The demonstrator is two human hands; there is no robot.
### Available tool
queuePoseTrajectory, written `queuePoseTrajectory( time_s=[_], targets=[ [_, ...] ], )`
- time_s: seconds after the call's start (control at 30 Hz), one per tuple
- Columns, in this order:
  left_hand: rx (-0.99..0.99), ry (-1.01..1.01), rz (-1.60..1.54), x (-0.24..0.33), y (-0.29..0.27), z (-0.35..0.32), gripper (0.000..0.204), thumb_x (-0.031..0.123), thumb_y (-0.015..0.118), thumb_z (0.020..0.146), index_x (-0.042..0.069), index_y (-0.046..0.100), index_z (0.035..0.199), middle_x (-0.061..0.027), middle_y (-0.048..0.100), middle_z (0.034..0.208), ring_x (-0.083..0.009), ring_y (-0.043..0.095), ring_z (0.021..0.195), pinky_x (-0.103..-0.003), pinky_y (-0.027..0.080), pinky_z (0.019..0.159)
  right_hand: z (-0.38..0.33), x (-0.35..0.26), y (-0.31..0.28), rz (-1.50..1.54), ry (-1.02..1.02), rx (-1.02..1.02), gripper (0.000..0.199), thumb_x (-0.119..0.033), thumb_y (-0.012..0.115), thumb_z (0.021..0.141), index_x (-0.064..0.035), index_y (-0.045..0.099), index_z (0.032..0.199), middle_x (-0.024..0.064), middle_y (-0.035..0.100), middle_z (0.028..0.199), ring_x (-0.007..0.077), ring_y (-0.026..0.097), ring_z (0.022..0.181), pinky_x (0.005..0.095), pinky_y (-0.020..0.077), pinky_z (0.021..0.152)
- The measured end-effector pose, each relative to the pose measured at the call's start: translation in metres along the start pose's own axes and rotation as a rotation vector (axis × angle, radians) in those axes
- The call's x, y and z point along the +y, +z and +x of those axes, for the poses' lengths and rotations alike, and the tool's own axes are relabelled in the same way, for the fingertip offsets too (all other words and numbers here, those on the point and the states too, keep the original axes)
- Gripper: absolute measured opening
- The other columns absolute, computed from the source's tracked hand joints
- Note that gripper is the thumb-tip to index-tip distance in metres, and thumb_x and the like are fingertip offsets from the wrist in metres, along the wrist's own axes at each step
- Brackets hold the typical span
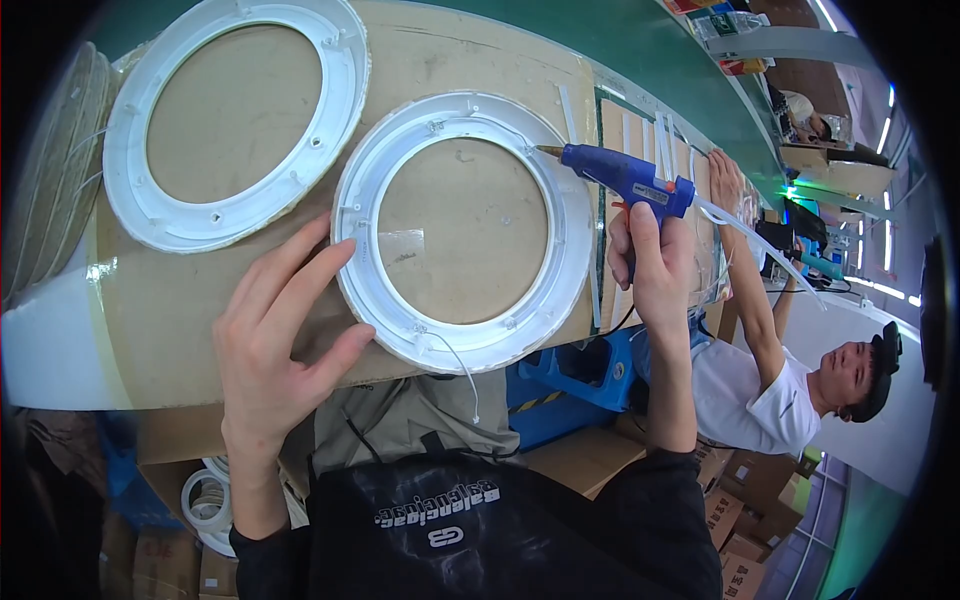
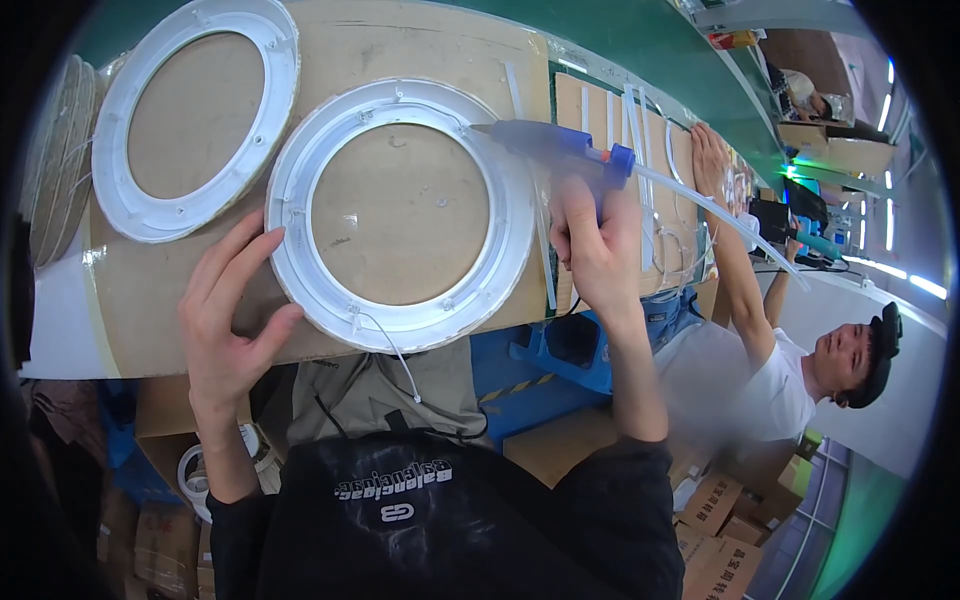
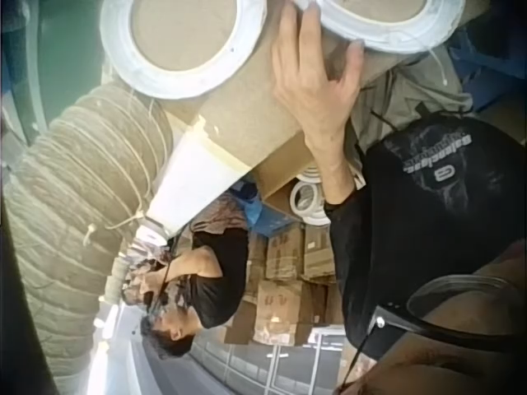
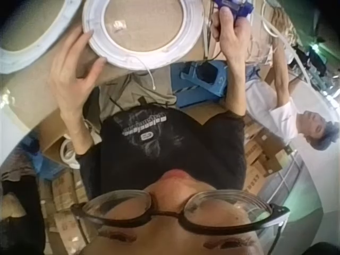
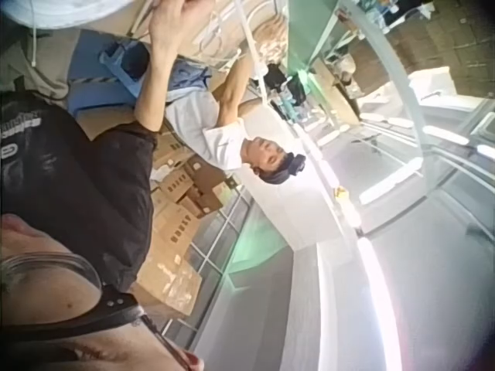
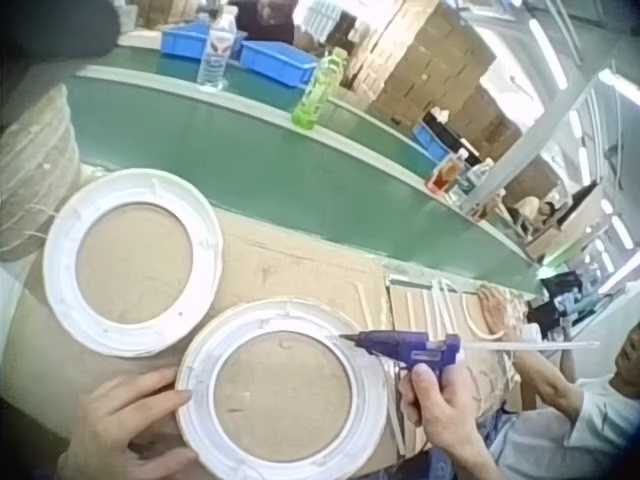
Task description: Applying hot glue to circular plastic rings and assembling them into stacks on a production line.
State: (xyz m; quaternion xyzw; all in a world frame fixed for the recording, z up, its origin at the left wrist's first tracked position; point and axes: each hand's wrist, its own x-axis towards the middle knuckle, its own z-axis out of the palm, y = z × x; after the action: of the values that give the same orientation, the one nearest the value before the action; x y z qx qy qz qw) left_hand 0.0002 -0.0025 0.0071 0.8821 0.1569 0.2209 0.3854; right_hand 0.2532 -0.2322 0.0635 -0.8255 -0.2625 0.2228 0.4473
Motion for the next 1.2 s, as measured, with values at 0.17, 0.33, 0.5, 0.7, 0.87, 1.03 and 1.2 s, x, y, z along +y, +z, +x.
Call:
queuePoseTrajectory(
  time_s=[0.17,0.33,0.5,0.7,0.87,1.03,1.2],
  targets=[
    [-0.051,-0.046,-0.033,0.003,-0.002,-0.001,0.057,0.023,0.081,0.071,0.003,0.065,0.123,-0.0185,0.061,0.130,-0.0353,0.060,0.117,-0.043,0.049,0.098,-0.001,0.000,-0.001,0.016,0.028,0.008,0.028,-0.027,0.047,0.106,-0.0009,0.053,0.096,0.0030,0.051,0.072,0.0068,0.045,0.048,0.0215,0.0327,0.041],
    [-0.045,-0.071,-0.063,0.001,0.000,0.000,0.055,0.018,0.080,0.070,0.003,0.066,0.121,-0.0184,0.061,0.130,-0.0349,0.060,0.118,-0.043,0.048,0.100,-0.003,-0.001,-0.006,-0.126,0.043,-0.030,0.034,-0.027,0.044,0.106,0.0042,0.058,0.102,0.0091,0.064,0.081,0.0078,0.051,0.051,0.0204,0.0372,0.043],
    [-0.041,-0.045,-0.054,0.006,-0.005,0.003,0.056,0.017,0.079,0.071,0.004,0.064,0.124,-0.0193,0.060,0.133,-0.0357,0.059,0.120,-0.043,0.047,0.102,-0.026,0.009,-0.009,0.179,-0.006,0.199,0.038,-0.029,0.041,0.107,0.0049,0.058,0.104,0.0162,0.070,0.094,0.0125,0.061,0.056,0.0231,0.0446,0.046],
    [-0.035,0.024,-0.016,0.003,-0.011,-0.003,0.054,0.021,0.081,0.075,0.010,0.065,0.126,-0.0183,0.058,0.136,-0.0350,0.061,0.119,-0.041,0.051,0.097,-0.052,0.055,-0.005,0.472,-0.096,0.524,0.034,-0.034,0.045,0.105,-0.0014,0.055,0.109,0.0105,0.063,0.080,0.0127,0.053,0.046,0.0238,0.0395,0.040],
    [-0.098,0.063,0.058,0.021,-0.011,-0.010,0.062,0.025,0.084,0.073,0.009,0.062,0.128,-0.0201,0.056,0.138,-0.0360,0.058,0.122,-0.043,0.049,0.101,-0.057,0.105,-0.012,0.631,-0.146,0.505,0.032,-0.031,0.040,0.107,-0.0023,0.053,0.110,0.0116,0.067,0.091,0.0104,0.055,0.050,0.0218,0.0400,0.041],
    [-0.132,0.022,0.124,0.021,-0.003,-0.006,0.052,0.022,0.085,0.073,0.007,0.061,0.117,-0.0240,0.054,0.136,-0.0375,0.054,0.127,-0.043,0.046,0.103,-0.050,0.112,-0.003,0.696,-0.141,0.448,0.033,-0.032,0.041,0.107,-0.0019,0.054,0.109,0.0103,0.068,0.091,0.0096,0.055,0.049,0.0217,0.0394,0.041],
    [-0.174,0.147,0.012,0.029,0.001,0.002,0.046,0.017,0.085,0.073,0.005,0.061,0.110,-0.0248,0.047,0.144,-0.0401,0.051,0.129,-0.044,0.045,0.105,-0.046,0.104,0.000,0.729,-0.167,0.445,0.035,-0.032,0.042,0.107,-0.0016,0.058,0.103,0.0096,0.068,0.092,0.0083,0.055,0.049,0.0208,0.0396,0.042]
  ],
)
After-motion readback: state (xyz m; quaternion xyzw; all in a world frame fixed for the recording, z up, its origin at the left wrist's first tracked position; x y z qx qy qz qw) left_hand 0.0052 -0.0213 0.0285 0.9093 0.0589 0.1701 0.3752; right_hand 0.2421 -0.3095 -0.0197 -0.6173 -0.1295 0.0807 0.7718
